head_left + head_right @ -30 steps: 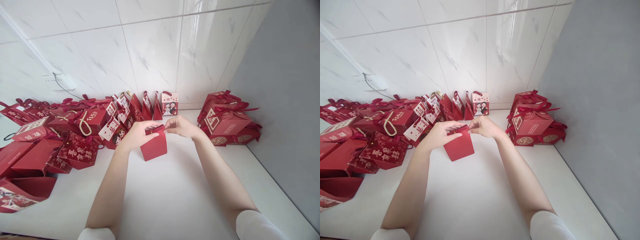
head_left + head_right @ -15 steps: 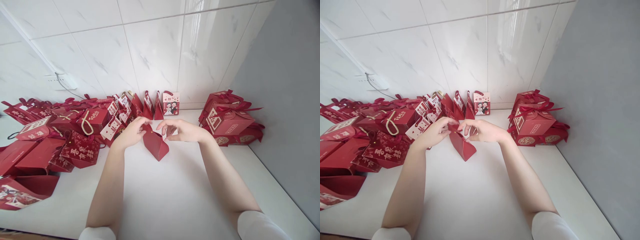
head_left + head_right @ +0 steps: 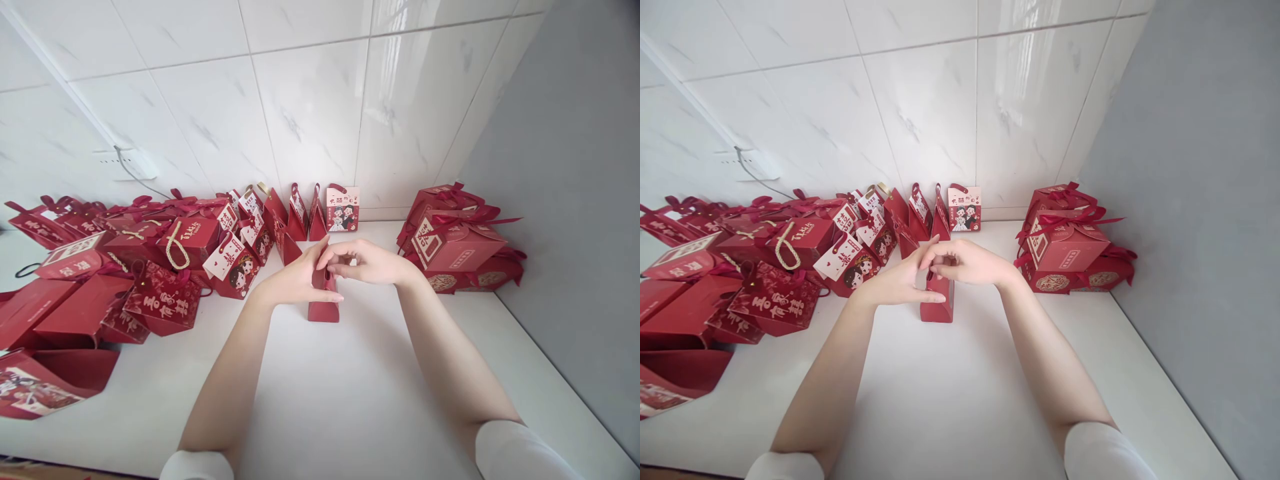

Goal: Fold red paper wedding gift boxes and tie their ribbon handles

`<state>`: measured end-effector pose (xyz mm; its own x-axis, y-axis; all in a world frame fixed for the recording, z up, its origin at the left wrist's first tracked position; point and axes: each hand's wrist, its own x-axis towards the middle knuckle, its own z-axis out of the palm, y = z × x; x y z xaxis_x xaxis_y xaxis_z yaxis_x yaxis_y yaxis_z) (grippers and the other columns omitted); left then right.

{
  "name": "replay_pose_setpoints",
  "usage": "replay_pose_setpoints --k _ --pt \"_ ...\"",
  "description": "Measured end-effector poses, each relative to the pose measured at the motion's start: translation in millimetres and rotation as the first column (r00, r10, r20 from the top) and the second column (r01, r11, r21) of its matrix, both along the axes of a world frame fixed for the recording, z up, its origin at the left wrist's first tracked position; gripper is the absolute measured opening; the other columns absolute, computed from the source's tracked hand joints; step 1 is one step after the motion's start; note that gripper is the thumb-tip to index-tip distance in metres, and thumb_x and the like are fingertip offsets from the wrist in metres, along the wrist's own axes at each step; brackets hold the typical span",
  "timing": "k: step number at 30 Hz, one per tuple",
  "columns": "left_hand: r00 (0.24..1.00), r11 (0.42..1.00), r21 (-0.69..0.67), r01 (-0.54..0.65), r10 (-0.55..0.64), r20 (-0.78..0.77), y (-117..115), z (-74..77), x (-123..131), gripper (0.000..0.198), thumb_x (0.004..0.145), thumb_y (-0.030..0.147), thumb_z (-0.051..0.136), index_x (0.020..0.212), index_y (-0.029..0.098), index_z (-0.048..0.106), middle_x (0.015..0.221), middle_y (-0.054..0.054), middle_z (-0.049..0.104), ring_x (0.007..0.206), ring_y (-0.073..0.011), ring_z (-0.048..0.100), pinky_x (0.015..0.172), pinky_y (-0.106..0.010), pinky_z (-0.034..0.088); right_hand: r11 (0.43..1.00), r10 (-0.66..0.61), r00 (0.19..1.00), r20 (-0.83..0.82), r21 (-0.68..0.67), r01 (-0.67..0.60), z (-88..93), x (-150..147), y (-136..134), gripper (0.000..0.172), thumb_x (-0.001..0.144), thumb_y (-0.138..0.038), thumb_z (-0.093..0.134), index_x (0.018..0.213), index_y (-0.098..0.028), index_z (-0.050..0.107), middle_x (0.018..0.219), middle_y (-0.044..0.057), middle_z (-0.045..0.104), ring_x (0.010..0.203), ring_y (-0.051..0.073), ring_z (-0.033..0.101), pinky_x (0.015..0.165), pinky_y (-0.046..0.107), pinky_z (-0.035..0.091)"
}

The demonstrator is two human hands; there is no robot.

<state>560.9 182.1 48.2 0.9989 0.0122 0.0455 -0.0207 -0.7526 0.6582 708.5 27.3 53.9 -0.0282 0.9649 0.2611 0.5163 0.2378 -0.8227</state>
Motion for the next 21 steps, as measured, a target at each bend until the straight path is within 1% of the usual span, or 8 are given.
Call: replay_pose_setpoints --k 2,4,7,10,13,15,18,21 --pt "1.000 1.000 -0.007 -0.003 0.003 -0.020 -0.2 -2.5 1.5 0.109 0.071 0.050 0.076 0.155 0.026 0.012 0.161 -0.013 0.019 0.146 -0.0306 0.029 0.115 -0.041 0.036 0.997 0.051 0.998 0.047 -0.067 -0.048 2.1 -0.8 -2.4 0.025 0.085 -0.020 0.057 0.108 -0.023 0.067 0.084 0.000 0.068 0.073 0.014 0.061 0.066 0.026 0.046" --pt "1.000 1.000 -0.009 -0.003 0.003 -0.030 1.8 -3.5 1.7 0.107 0.072 0.049 0.075 0.155 0.025 0.012 0.160 -0.014 0.022 0.144 -0.0304 0.033 0.113 -0.041 0.039 0.993 0.066 0.996 0.058 -0.101 -0.060 2.6 -1.7 -2.9 0.019 0.083 -0.022 0.062 0.102 -0.022 0.066 0.079 -0.001 0.066 0.069 0.014 0.058 0.063 0.026 0.045" --pt "0.999 0.999 -0.010 0.045 -0.045 -0.010 5.9 -3.0 2.0 0.098 0.071 0.042 0.075 0.152 0.023 0.022 0.156 -0.014 0.029 0.142 -0.0309 0.034 0.112 -0.042 0.039 0.997 -0.072 0.997 0.027 0.037 0.071 0.8 -0.9 -1.0 0.010 0.084 -0.029 0.065 0.086 -0.020 0.060 0.076 -0.001 0.063 0.068 0.013 0.055 0.060 0.025 0.042" --pt "0.996 0.996 -0.016 0.085 -0.085 0.021 7.6 -1.5 2.9 0.089 0.072 0.038 0.073 0.148 0.024 0.029 0.148 -0.013 0.039 0.139 -0.0299 0.038 0.112 -0.042 0.039 0.973 -0.155 0.986 0.054 0.184 0.142 0.3 0.7 0.1 0.014 0.084 -0.029 0.067 0.094 -0.021 0.061 0.092 0.003 0.065 0.080 0.015 0.057 0.066 0.027 0.045" --pt "0.997 0.997 -0.007 0.078 -0.078 -0.008 7.3 -1.2 3.8 0.065 0.073 0.036 0.070 0.132 0.023 0.047 0.122 -0.010 0.057 0.110 -0.0263 0.060 0.091 -0.038 0.052 0.977 -0.041 0.989 0.142 0.214 0.010 0.9 -2.5 2.5 0.024 0.081 -0.026 0.072 0.103 -0.024 0.064 0.111 0.005 0.063 0.095 0.019 0.058 0.080 0.031 0.049" --pt "0.994 0.998 0.019 0.068 -0.066 -0.088 7.6 -2.1 4.1 0.035 0.074 0.032 0.065 0.107 0.021 0.057 0.097 -0.005 0.061 0.080 -0.0202 0.062 0.066 -0.032 0.052 0.972 -0.016 0.983 0.180 0.233 -0.026 -0.6 -7.2 6.5 0.012 0.083 -0.025 0.069 0.095 -0.024 0.067 0.116 0.006 0.062 0.103 0.020 0.058 0.088 0.034 0.048" --pt "0.980 0.998 0.057 -0.001 0.012 -0.197 9.8 -2.3 3.6 0.008 0.076 0.027 0.056 0.082 0.021 0.053 0.072 0.000 0.054 0.058 -0.0149 0.053 0.048 -0.027 0.039 0.952 -0.145 0.978 0.148 0.289 0.098 -5.0 -12.0 12.9 0.004 0.088 -0.024 0.061 0.086 -0.022 0.064 0.110 0.006 0.063 0.103 0.020 0.059 0.088 0.035 0.048" --pt "0.968 1.000 -0.019 -0.008 0.003 -0.249 13.4 1.6 1.8 0.007 0.079 0.028 0.053 0.079 0.022 0.055 0.073 0.001 0.058 0.062 -0.0159 0.056 0.053 -0.028 0.043 0.908 -0.296 0.955 -0.001 0.310 0.282 -8.0 -7.0 13.2 0.004 0.090 -0.025 0.056 0.093 -0.022 0.058 0.098 0.004 0.065 0.093 0.019 0.061 0.082 0.034 0.048"
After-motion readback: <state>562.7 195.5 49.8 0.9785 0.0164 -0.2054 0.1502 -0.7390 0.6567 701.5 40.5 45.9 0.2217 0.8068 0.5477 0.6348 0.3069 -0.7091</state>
